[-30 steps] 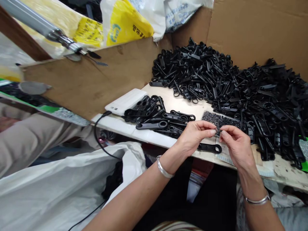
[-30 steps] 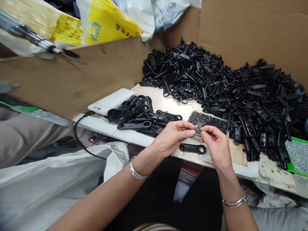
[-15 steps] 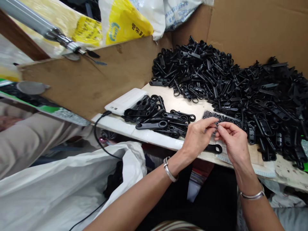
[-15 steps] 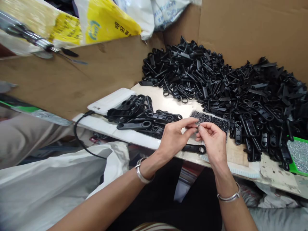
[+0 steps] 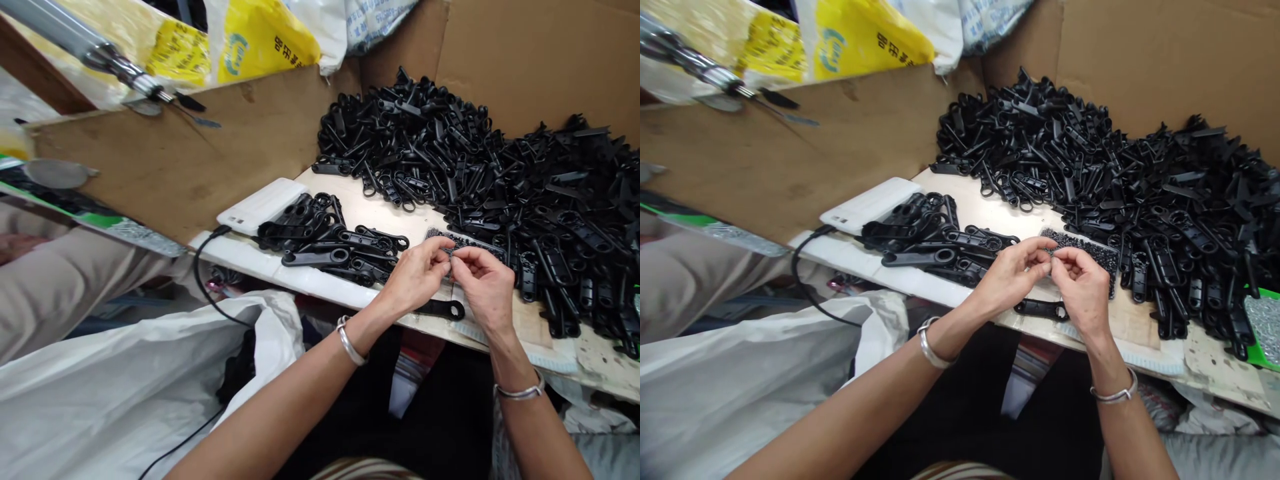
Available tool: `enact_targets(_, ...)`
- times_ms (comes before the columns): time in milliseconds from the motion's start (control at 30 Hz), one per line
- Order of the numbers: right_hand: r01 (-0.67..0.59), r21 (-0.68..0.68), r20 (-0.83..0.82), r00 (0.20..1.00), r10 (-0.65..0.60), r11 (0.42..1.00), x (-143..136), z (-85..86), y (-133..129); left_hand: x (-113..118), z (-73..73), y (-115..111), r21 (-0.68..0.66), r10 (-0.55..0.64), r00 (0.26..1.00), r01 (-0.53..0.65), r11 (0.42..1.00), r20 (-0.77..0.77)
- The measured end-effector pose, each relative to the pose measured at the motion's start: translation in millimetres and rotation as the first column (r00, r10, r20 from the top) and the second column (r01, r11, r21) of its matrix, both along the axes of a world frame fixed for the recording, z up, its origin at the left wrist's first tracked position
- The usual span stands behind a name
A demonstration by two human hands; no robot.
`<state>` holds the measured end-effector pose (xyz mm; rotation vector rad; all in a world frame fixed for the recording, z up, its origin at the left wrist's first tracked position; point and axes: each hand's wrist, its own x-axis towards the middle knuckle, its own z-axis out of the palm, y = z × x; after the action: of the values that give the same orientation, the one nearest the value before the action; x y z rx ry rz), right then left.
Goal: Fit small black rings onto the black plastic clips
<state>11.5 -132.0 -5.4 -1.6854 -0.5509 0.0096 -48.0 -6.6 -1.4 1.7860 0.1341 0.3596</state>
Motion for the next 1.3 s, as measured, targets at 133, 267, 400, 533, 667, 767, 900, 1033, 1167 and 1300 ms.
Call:
enact_targets(133, -0.11, 0.035, -0.132, 0.985, 0.114, 0.993, 11.8, 1.2, 0.7, 3.7, 0.2, 6.9, -0.182, -0.126, 0.992, 0.12, 0.976, -0.024)
enact_targets(267, -0.117, 0.146, -0.296, 0.942, 0.156, 0.982, 19.6, 3.2, 1.3, 8.5, -1.1, 12.3, -0.262, -0.198, 0.975, 0.167, 0.951, -0.098)
enact_targets(400, -0.071, 0.177, -0.373, 0.918, 0.134, 0.982, 21.0, 4.3, 0.4, 10.3, 0.0, 16.2, 0.216, -0.009, 0.994, 0.032, 0.976, -0.111)
enact_targets(533, -0.045, 0.203, -0.403, 0.907, 0.125, 0.978, 16.4, 4.5, -2.0, 5.5, 1.3, 9.3, 0.302, 0.038, 0.998, -0.051, 0.952, 0.05)
enact_targets(667, -0.041, 0.203, -0.399, 0.909, 0.121, 0.978, 7.5, 3.4, -5.6, 0.6, -3.7, -4.0, 0.147, 0.111, 0.981, -0.135, 0.98, 0.162)
enact_targets(767, -0.052, 0.2, -0.398, 0.908, 0.13, 0.978, 2.2, 1.9, -11.4, -2.3, -7.9, -10.2, 0.044, 0.14, 0.975, -0.15, 0.988, 0.173)
enact_targets(900, -0.099, 0.238, -0.442, 0.875, 0.199, 0.966, -1.6, 0.1, -22.5, -7.2, -10.1, -13.4, -0.133, 0.136, 0.981, -0.118, 0.984, 0.141)
enact_targets(1033, -0.124, 0.264, -0.47, 0.849, 0.24, 0.956, -6.1, -2.6, -30.0, -10.4, -10.6, -16.8, -0.313, 0.121, 0.986, -0.08, 0.947, 0.114)
enact_targets(1167, -0.112, 0.287, -0.468, 0.85, 0.241, 0.951, -10.4, -5.3, -30.2, -10.9, -9.9, -20.4, -0.358, 0.122, 0.988, -0.08, 0.93, 0.096)
enact_targets(1300, -0.078, 0.252, -0.411, 0.894, 0.179, 0.965, -12.0, -7.3, -28.6, -11.1, -9.9, -21.0, -0.358, 0.103, 0.991, -0.065, 0.931, 0.088)
